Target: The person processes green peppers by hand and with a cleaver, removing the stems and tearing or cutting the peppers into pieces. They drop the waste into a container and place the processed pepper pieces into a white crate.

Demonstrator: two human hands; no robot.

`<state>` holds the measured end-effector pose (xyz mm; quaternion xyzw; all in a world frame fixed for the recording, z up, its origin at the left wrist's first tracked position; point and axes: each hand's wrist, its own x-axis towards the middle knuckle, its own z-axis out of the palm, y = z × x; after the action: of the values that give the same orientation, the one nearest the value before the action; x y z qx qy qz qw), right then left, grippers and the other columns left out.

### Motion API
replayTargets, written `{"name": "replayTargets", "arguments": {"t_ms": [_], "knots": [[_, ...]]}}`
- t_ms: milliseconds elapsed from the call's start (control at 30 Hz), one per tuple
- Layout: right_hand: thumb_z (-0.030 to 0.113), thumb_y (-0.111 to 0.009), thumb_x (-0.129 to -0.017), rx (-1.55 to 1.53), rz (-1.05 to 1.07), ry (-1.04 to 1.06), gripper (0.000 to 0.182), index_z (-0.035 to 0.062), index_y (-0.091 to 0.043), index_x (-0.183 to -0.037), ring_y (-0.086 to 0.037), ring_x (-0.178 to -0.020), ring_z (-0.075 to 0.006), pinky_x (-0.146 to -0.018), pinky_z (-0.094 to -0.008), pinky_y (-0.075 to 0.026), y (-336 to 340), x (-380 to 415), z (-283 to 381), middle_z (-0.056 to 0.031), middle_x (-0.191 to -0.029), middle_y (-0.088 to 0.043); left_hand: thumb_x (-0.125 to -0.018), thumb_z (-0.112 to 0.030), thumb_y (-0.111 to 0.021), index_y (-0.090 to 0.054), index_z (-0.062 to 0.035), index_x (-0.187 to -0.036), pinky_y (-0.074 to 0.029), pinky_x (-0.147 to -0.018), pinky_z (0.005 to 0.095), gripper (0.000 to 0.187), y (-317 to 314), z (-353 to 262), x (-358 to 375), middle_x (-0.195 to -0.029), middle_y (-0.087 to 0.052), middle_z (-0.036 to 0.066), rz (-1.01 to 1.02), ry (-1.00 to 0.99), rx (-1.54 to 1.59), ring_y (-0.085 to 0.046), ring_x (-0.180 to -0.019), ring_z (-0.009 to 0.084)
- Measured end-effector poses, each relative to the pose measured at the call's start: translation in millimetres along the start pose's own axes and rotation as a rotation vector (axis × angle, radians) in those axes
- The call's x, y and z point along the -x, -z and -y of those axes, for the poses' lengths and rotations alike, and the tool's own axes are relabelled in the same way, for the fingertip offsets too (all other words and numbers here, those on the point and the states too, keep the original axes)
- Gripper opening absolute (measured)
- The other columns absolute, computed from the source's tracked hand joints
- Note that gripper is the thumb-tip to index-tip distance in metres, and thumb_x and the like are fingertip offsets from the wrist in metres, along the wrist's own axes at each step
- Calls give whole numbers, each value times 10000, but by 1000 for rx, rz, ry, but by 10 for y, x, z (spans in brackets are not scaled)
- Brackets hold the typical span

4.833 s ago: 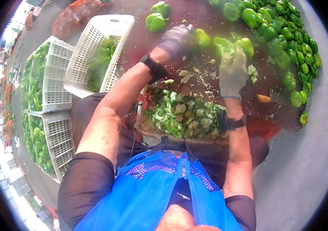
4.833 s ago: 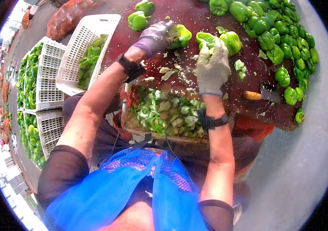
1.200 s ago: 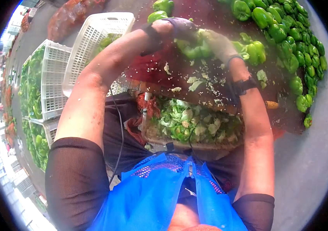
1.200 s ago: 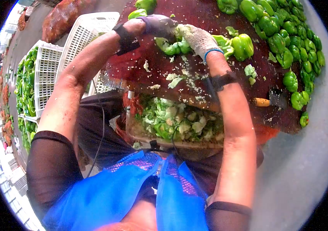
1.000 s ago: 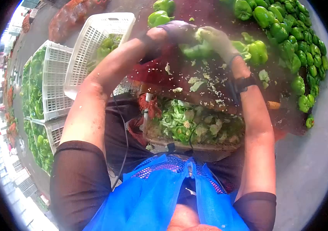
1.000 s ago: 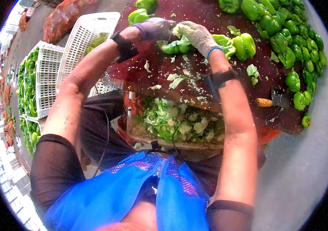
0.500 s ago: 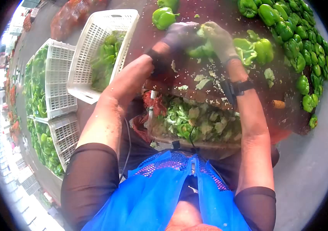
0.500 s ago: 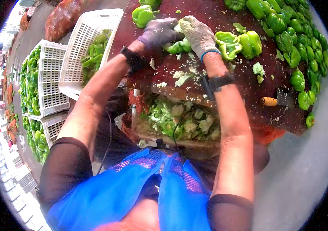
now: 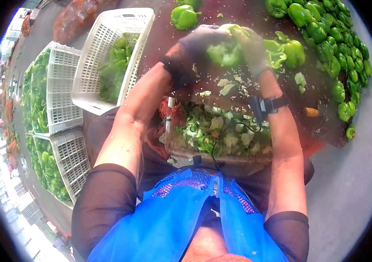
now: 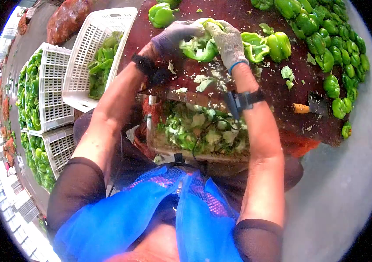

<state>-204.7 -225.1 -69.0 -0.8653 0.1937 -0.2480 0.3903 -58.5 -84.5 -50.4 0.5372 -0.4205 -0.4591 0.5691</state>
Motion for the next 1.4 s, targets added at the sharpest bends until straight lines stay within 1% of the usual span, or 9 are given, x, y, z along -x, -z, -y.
{"name": "replayTargets", "arguments": {"t_ms": [67,167,267,400,633,1033,1167,1267,1400], "knots": [[205,-582,-906,-36,66,-47,275,81,-645,-1142,-648,-966,-248,-854,-316,-509,51,-35,107,-112,-1081,-666,-666,-70,-802,-629,-88,-1119,-505,-876,321,485,265,159,-52,-1101,-653,59,177,-551,-724,-624,-990,166],[157,-593,-900,118,85,247,244,92,-659,-1126,-645,-933,-214,-845,-288,-511,93,-75,54,-80,-1056,-670,-559,-16,-855,-601,-117,-1153,-482,-924,317,654,232,159,36,-1162,-632,50,108,-34,-64,-595,-1068,172],[173,-639,-883,-743,214,-212,248,53,-673,-1097,-620,-901,-118,-806,-251,-487,46,-22,26,-30,-1016,-683,-691,-35,-767,-584,-94,-1163,-511,-796,286,510,297,203,114,-1093,-625,32,202,-116,-67,-609,-959,137],[200,-637,-886,-402,201,-129,275,32,-671,-1102,-614,-892,-97,-786,-251,-487,50,57,-57,-43,-1008,-690,-879,-88,-572,-660,-127,-1028,-483,-494,277,177,441,214,-14,-746,-603,17,257,147,-19,-598,-609,131],[282,-573,-871,-64,120,-345,311,88,-679,-1089,-649,-983,-251,-862,-340,-494,51,110,312,-111,-1068,-684,-841,-121,-580,-715,-158,-955,-533,-533,346,181,11,-293,-250,-741,-669,83,617,41,-1843,-650,-618,206],[187,-541,-885,12,-182,-190,298,121,-657,-1152,-637,-1033,-279,-930,-361,-485,-124,452,341,-118,-1129,-662,-854,-304,-569,-734,-110,-955,-555,-683,381,274,-86,-386,-119,-865,-706,130,77,455,-1722,-686,-786,261],[106,-553,-882,20,-284,-21,290,103,-654,-1154,-647,-995,-272,-897,-355,-508,-155,598,362,-135,-1076,-664,-859,-487,-561,-673,-111,-1047,-532,-698,351,435,641,389,-92,-907,-691,126,51,285,-1536,-670,-784,231],[97,-565,-875,79,-325,65,321,116,-633,-1188,-650,-978,-273,-856,-362,-531,-166,670,401,-133,-1051,-654,-906,-435,-520,-670,-96,-1004,-529,-667,367,384,26,-546,302,-839,-675,115,-252,393,-1500,-654,-731,243],[107,-551,-883,150,-314,132,354,135,-600,-1233,-648,-960,-293,-836,-380,-538,-176,732,382,-133,-1075,-636,-887,-356,-566,-651,-131,-1071,-546,-692,360,303,-225,-556,517,-904,-662,90,44,-26,-1735,-662,-756,234]]}}
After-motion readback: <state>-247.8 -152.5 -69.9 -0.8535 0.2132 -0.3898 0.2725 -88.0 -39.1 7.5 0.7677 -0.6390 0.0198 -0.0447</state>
